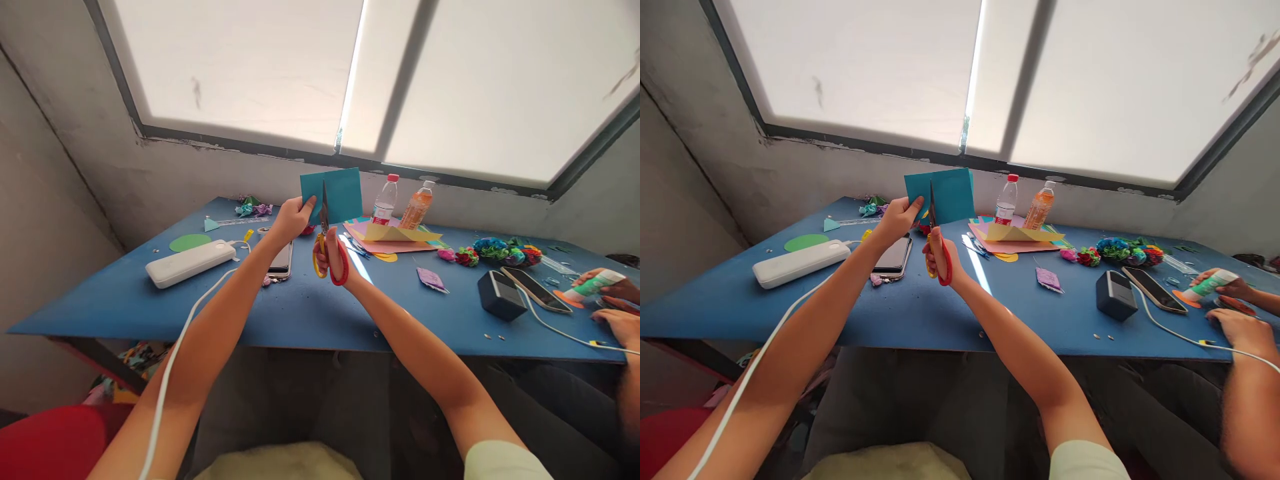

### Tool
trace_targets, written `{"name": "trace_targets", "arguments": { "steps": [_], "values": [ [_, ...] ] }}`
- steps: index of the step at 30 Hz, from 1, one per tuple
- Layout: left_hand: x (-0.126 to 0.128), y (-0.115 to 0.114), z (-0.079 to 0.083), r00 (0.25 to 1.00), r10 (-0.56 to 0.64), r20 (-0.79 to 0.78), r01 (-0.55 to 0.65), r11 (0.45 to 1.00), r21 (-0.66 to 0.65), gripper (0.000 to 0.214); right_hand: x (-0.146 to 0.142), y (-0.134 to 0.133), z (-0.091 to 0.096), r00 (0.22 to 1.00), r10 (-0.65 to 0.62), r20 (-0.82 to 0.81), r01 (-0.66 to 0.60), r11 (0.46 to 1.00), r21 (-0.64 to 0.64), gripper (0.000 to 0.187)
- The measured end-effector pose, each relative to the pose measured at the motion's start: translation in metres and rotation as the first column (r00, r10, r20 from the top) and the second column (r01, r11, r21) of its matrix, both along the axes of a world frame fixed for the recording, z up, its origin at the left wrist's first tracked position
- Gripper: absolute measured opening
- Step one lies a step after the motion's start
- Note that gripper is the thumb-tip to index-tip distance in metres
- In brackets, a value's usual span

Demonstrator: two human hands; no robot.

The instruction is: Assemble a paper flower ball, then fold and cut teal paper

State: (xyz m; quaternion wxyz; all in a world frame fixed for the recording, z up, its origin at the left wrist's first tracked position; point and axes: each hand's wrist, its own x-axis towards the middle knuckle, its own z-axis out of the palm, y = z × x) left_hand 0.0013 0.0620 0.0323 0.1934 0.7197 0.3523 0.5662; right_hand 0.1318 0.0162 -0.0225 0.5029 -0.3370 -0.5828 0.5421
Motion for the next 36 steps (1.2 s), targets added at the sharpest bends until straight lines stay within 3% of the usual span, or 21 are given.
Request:
{"name": "trace_targets", "arguments": {
  "steps": [5, 12, 15, 19, 24, 28, 33, 36],
  "values": [
    [0.001, -0.007, 0.001, 0.995, 0.090, 0.039, -0.092, 0.993, 0.073, 0.045, -0.004, 0.002, 0.001, 0.992, 0.126, -0.011, -0.126, 0.992, -0.002, 0.079],
    [0.001, -0.006, 0.001, 0.979, 0.173, 0.104, -0.185, 0.976, 0.116, 0.040, -0.002, 0.005, 0.000, 0.990, 0.141, 0.027, -0.142, 0.990, 0.025, 0.075],
    [-0.002, -0.005, 0.003, 0.987, 0.130, 0.099, -0.138, 0.987, 0.078, 0.041, 0.003, 0.006, 0.002, 0.983, 0.176, 0.047, -0.177, 0.984, 0.023, 0.084],
    [-0.004, -0.010, 0.007, 0.997, -0.023, 0.068, 0.024, 1.000, -0.010, 0.040, 0.007, 0.008, 0.009, 0.984, 0.169, 0.059, -0.171, 0.985, 0.026, 0.088],
    [-0.004, -0.013, 0.010, 0.976, -0.211, 0.053, 0.216, 0.968, -0.126, 0.038, 0.008, 0.004, 0.018, 0.980, 0.190, 0.057, -0.189, 0.982, -0.009, 0.093],
    [-0.007, -0.009, 0.009, 0.968, -0.244, 0.055, 0.250, 0.957, -0.150, 0.039, 0.009, 0.003, 0.018, 0.982, 0.180, 0.054, -0.179, 0.984, -0.021, 0.096],
    [-0.007, -0.010, 0.009, 0.971, -0.237, 0.035, 0.240, 0.962, -0.127, 0.039, 0.011, 0.004, 0.018, 0.957, 0.291, -0.018, -0.291, 0.957, -0.013, 0.094],
    [-0.007, -0.012, 0.010, 0.974, -0.226, 0.019, 0.226, 0.967, -0.115, 0.038, 0.012, 0.003, 0.020, 0.955, 0.295, -0.010, -0.295, 0.954, -0.043, 0.096]
  ]
}}
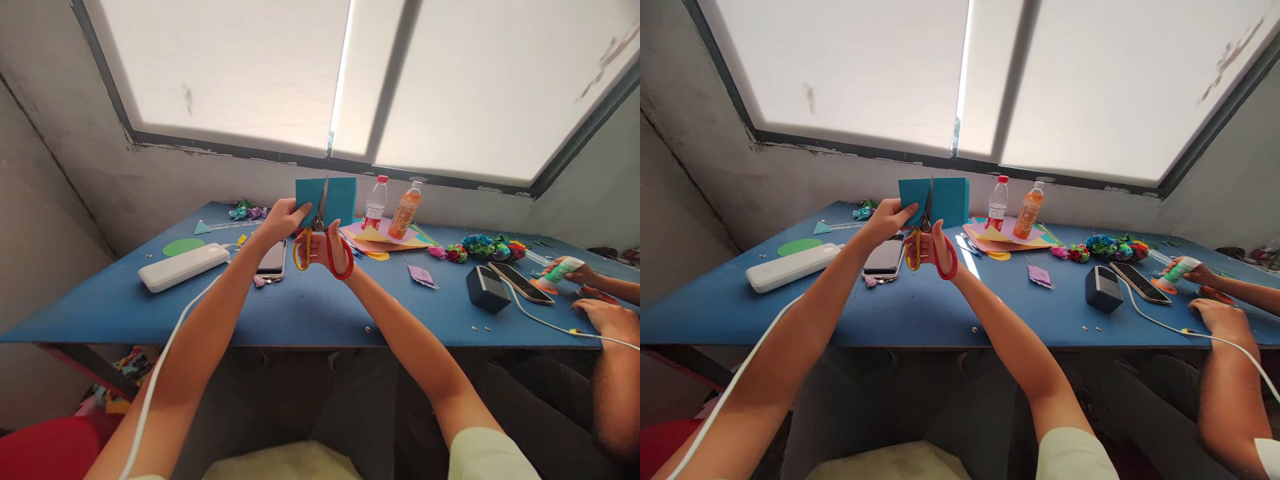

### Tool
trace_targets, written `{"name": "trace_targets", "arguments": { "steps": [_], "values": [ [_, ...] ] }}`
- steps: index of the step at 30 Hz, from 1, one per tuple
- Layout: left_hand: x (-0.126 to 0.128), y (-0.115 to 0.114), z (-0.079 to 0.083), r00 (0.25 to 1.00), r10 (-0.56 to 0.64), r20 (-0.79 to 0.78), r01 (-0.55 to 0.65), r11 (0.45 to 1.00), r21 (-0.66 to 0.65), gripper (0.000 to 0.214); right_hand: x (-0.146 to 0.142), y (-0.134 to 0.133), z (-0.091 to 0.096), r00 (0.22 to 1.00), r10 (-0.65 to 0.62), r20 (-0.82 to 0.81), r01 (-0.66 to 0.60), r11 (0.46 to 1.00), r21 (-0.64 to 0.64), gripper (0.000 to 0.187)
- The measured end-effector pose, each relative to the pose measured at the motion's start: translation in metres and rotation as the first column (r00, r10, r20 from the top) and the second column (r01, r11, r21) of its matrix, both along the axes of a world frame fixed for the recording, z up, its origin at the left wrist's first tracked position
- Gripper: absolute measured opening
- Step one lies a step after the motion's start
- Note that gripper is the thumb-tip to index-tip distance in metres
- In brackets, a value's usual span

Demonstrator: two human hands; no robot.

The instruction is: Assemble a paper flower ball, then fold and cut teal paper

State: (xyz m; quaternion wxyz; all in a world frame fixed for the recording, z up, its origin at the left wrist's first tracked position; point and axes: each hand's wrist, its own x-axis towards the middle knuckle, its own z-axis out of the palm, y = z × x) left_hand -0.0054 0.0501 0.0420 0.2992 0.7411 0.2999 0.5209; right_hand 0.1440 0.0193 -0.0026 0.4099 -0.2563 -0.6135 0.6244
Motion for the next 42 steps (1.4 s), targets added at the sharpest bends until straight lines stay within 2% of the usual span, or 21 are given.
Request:
{"name": "trace_targets", "arguments": {
  "steps": [17, 22, 42],
  "values": [
    [-0.0013, -0.0056, 0.0040, 0.997, 0.024, -0.071, -0.022, 1.000, 0.018, 0.038, -0.0017, 0.0011, -0.0015, 1.000, -0.025, -0.016, 0.025, 1.000, -0.011, 0.093],
    [-0.0021, -0.0025, 0.0024, 0.998, 0.015, -0.062, -0.015, 1.000, 0.000, 0.039, -0.0033, 0.0003, 0.0007, 0.999, -0.038, -0.002, 0.038, 0.998, -0.045, 0.095],
    [-0.0033, -0.0081, 0.0062, 1.000, -0.017, -0.008, 0.015, 0.989, -0.150, 0.028, -0.0057, 0.0015, -0.0054, 0.994, -0.108, 0.015, 0.108, 0.993, 0.042, 0.090]
  ]
}}
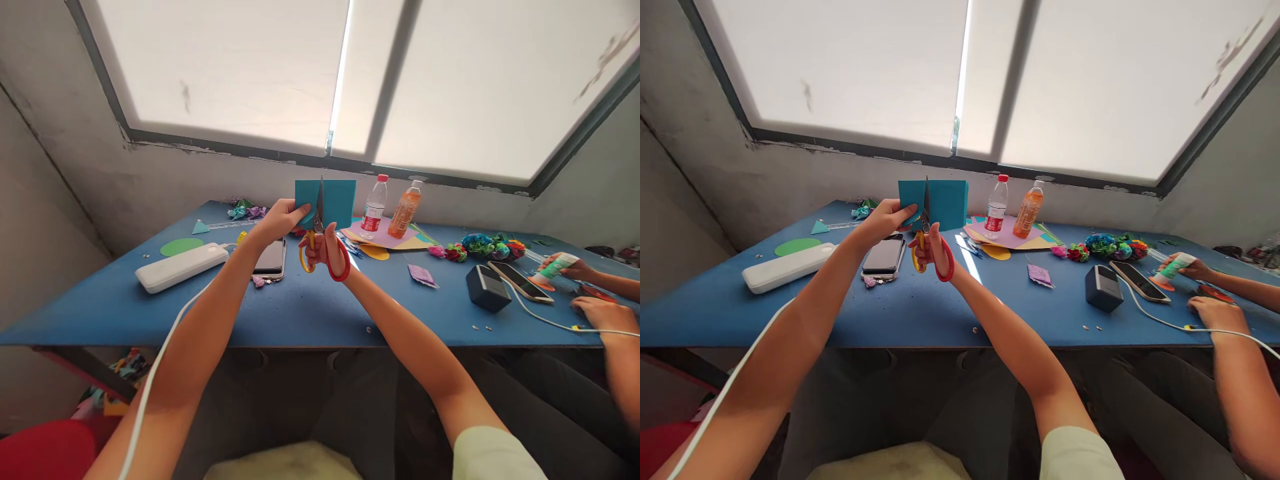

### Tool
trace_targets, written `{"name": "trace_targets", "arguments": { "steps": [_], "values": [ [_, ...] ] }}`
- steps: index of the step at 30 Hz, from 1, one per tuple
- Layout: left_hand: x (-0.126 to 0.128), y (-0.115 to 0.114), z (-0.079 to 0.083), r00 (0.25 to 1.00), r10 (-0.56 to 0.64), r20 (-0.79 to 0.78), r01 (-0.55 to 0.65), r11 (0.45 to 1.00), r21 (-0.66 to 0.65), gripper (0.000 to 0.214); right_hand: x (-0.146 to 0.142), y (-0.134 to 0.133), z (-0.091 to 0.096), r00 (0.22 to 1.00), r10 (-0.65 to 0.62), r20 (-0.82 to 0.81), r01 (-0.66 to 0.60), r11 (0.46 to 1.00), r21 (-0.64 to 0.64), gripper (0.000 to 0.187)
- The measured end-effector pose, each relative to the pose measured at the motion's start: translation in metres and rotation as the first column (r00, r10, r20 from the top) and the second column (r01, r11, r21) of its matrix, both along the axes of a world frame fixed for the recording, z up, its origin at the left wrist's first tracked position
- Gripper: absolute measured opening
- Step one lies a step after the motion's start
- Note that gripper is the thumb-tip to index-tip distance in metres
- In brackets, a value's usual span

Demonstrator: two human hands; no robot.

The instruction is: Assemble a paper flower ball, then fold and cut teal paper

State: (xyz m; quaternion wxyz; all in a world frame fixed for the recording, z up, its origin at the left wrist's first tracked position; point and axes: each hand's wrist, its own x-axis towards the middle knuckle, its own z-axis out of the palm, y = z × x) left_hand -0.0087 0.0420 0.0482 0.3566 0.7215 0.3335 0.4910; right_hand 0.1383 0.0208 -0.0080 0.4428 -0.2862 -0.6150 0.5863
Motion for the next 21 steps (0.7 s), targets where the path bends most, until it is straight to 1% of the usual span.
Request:
{"name": "trace_targets", "arguments": {
  "steps": [8, 13, 15, 18, 21],
  "values": [
    [0.0006, 0.0001, 0.0011, 0.999, -0.020, 0.041, 0.023, 0.998, -0.065, 0.029, 0.0011, -0.0039, 0.0009, 0.998, -0.048, 0.028, 0.048, 0.999, 0.003, 0.083],
    [0.0012, 0.0005, 0.0034, 0.998, -0.045, 0.042, 0.050, 0.990, -0.134, 0.036, -0.0009, -0.0022, -0.0009, 0.989, -0.133, 0.067, 0.134, 0.991, -0.022, 0.081],
    [0.0007, 0.0014, 0.0031, 0.999, -0.038, 0.035, 0.043, 0.988, -0.148, 0.038, -0.0014, -0.0013, -0.0029, 0.984, -0.162, 0.075, 0.164, 0.986, -0.020, 0.080],
    [0.0001, 0.0043, 0.0005, 0.999, 0.034, 0.033, -0.030, 0.993, -0.118, 0.036, -0.0016, -0.0006, -0.0055, 0.979, -0.192, 0.071, 0.193, 0.981, -0.011, 0.080],
    [0.0031, 0.0090, -0.0046, 0.985, 0.168, 0.049, -0.166, 0.985, -0.038, 0.038, -0.0018, -0.0005, -0.0071, 0.970, -0.229, 0.081, 0.232, 0.972, -0.031, 0.079]
  ]
}}
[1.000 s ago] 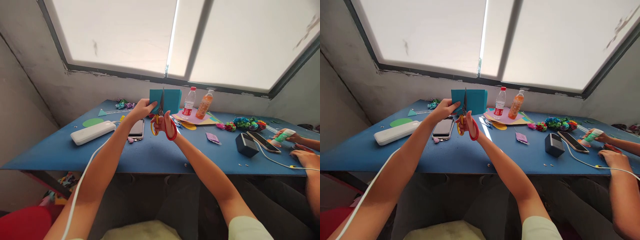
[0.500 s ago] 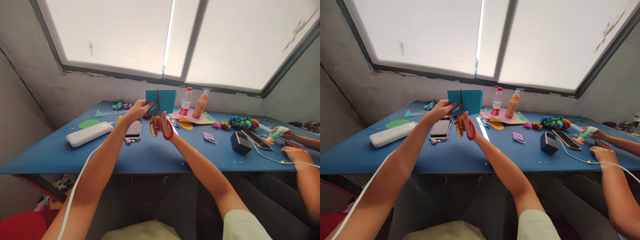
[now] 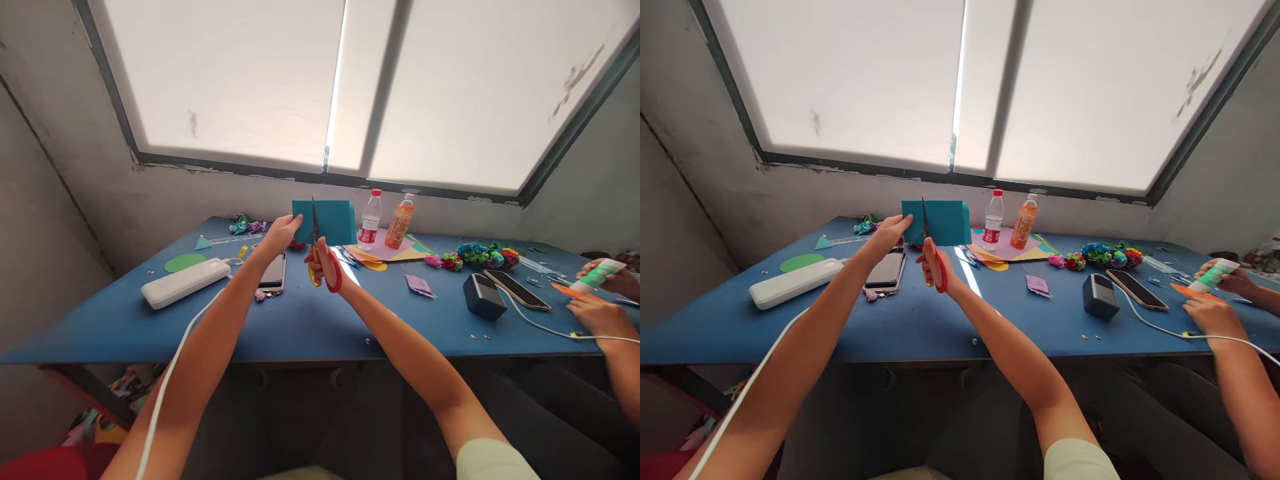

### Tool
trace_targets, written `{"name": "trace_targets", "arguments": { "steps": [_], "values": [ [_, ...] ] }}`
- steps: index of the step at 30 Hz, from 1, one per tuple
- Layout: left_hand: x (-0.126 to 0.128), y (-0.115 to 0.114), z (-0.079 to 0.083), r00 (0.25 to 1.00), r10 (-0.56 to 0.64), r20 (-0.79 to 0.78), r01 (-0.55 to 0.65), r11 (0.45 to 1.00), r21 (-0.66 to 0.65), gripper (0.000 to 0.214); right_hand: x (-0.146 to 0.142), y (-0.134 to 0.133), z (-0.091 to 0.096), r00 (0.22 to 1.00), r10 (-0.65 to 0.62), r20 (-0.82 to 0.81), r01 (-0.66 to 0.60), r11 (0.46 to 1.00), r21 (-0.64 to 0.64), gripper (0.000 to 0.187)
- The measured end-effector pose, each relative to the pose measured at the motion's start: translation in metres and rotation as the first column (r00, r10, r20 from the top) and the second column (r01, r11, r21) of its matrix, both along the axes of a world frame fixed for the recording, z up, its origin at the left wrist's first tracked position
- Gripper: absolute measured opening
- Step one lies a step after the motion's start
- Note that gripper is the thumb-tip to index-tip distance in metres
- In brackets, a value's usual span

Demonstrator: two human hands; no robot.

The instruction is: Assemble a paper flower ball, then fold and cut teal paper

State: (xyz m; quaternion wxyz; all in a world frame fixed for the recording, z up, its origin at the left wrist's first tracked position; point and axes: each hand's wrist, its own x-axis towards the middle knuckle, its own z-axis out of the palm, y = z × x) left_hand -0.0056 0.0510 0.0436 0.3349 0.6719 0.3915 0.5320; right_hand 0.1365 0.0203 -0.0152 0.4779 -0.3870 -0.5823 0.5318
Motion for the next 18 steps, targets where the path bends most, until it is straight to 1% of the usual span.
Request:
{"name": "trace_targets", "arguments": {
  "steps": [2, 4, 7, 9, 13, 18],
  "values": [
    [0.005, 0.003, -0.005, 0.995, 0.100, 0.015, -0.101, 0.993, 0.058, 0.036, -0.001, 0.000, -0.001, 1.000, -0.021, 0.008, 0.021, 0.999, -0.026, 0.078],
    [0.013, 0.004, -0.010, 0.980, 0.195, 0.040, -0.198, 0.974, 0.107, 0.032, -0.002, 0.001, -0.004, 1.000, -0.014, 0.009, 0.014, 0.999, -0.033, 0.077],
    [0.023, 0.001, -0.018, 0.943, 0.322, 0.082, -0.331, 0.929, 0.164, 0.028, -0.005, 0.002, -0.010, 0.999, 0.031, -0.012, -0.032, 0.999, -0.039, 0.077],
    [0.028, -0.001, -0.022, 0.921, 0.377, 0.094, -0.388, 0.902, 0.190, 0.029, -0.007, 0.003, -0.014, 0.998, 0.054, -0.031, -0.055, 0.998, -0.041, 0.077],
    [0.029, -0.006, -0.023, 0.906, 0.416, 0.084, -0.424, 0.879, 0.219, 0.031, -0.009, 0.003, -0.019, 0.995, 0.082, -0.060, -0.082, 0.997, 0.002, 0.076],
    [0.027, -0.009, -0.020, 0.910, 0.409, 0.072, -0.413, 0.878, 0.241, 0.031, -0.007, 0.004, -0.019, 0.994, 0.093, -0.063, -0.089, 0.994, 0.062, 0.076]
  ]
}}
